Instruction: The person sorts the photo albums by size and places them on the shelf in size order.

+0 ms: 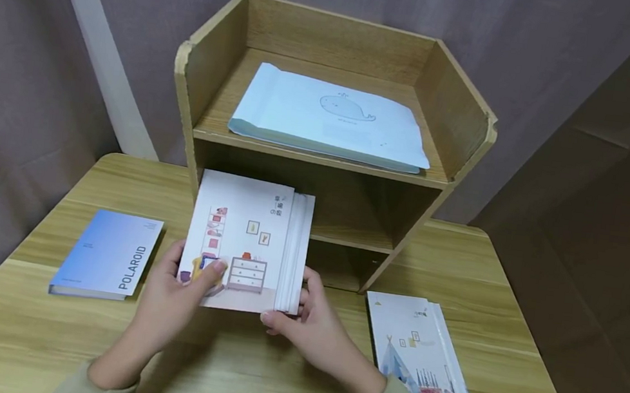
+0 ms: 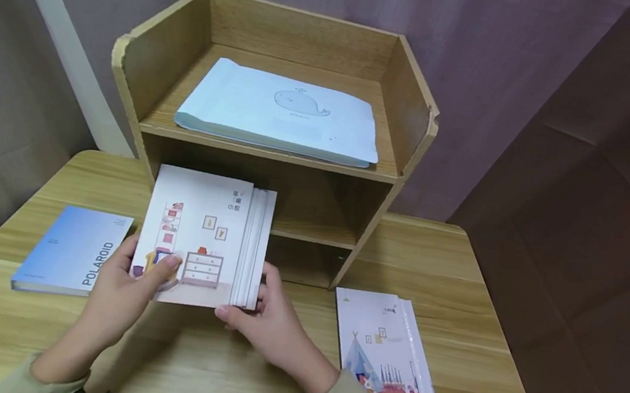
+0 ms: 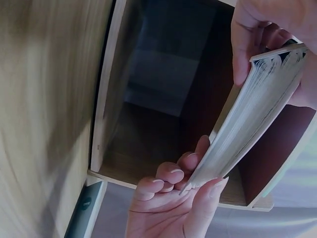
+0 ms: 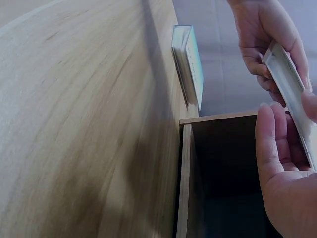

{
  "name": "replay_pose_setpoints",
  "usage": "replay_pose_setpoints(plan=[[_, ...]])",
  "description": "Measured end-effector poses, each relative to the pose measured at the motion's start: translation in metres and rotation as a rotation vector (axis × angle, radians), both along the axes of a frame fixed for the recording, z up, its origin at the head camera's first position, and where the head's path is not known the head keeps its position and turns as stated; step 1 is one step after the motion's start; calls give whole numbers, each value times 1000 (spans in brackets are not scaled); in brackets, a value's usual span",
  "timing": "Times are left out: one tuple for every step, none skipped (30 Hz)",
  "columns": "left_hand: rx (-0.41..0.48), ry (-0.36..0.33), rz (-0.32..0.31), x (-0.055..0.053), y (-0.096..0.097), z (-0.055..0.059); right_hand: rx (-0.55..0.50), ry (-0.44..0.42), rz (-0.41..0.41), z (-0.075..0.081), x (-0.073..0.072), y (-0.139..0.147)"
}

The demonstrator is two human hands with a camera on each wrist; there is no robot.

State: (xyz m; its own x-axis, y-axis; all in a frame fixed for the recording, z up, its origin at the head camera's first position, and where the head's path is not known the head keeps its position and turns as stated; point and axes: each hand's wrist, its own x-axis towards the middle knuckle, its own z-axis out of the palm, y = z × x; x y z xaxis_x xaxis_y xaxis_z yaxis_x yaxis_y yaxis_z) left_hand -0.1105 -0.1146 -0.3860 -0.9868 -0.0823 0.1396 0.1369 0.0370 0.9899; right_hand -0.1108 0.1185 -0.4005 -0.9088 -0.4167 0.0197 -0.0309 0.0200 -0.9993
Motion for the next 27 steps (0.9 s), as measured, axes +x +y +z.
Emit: replay_pose_setpoints(plan=[[0, -4, -6, 0, 0, 1, -6, 0, -7, 0, 0, 0], [0, -8, -13, 0, -1, 2, -8, 3, -14, 0, 0, -1], [-2, -10, -22, 0, -2, 2, -12, 6, -21, 1, 0, -1], [-5, -12, -29, 0, -2, 3, -15, 9, -27, 1, -1, -1], [-9, -11, -37, -1, -3, 4, -19, 13, -32, 1, -1, -1], [-10, -9, -48, -1, -3, 5, -25, 14, -35, 1, -1, -2], [-10, -8, -58, -1, -4, 6, -31, 15, -39, 2, -2, -2], [-11, -6, -69, -1, -5, 7, -37, 14, -42, 2, -2, -2], [-14, -2, -80, 0, -6, 7, -43, 11, -44, 3, -2, -2], [-15, 3, -92, 0, -7, 8, -46, 9, -47, 3, -2, -3], [-15, 9, -105, 0, -8, 8, -48, 6, -51, 4, -2, -3], [-14, 15, -121, 1, -9, 9, -53, 3, -53, 5, -3, -4], [-12, 22, -138, 1, -9, 9, -56, 0, -55, 6, -3, -4], [-10, 31, -156, 2, -10, 9, -55, 0, -56, 7, -3, -4], [-8, 39, -171, 2, -11, 9, -54, 2, -57, 8, -4, -5], [-5, 46, -184, 2, -11, 9, -53, 4, -58, 9, -4, -5], [-6, 55, -194, 3, -12, 9, -54, 6, -58, 10, -5, -6], [-9, 62, -201, 3, -12, 9, -57, 8, -58, 11, -6, -6], [-11, 68, -205, 3, -12, 10, -56, 11, -61, 13, -6, -6], [-13, 72, -206, 3, -12, 10, -57, 12, -64, 14, -7, -7], [-14, 75, -201, 3, -13, 10, -59, 12, -67, 15, -8, -7], [-15, 76, -194, 3, -12, 10, -61, 12, -72, 16, -8, -8], [-20, 76, -185, 3, -12, 10, -65, 8, -76, 17, -9, -8], [-21, 74, -175, 3, -12, 10, -66, 6, -82, 17, -10, -8], [-23, 73, -165, 2, -12, 10, -66, 4, -88, 18, -10, -9], [-26, 71, -155, 2, -12, 10, -67, 1, -92, 19, -10, -9], [-29, 69, -144, 2, -11, 10, -68, -1, -97, 20, -11, -10]])
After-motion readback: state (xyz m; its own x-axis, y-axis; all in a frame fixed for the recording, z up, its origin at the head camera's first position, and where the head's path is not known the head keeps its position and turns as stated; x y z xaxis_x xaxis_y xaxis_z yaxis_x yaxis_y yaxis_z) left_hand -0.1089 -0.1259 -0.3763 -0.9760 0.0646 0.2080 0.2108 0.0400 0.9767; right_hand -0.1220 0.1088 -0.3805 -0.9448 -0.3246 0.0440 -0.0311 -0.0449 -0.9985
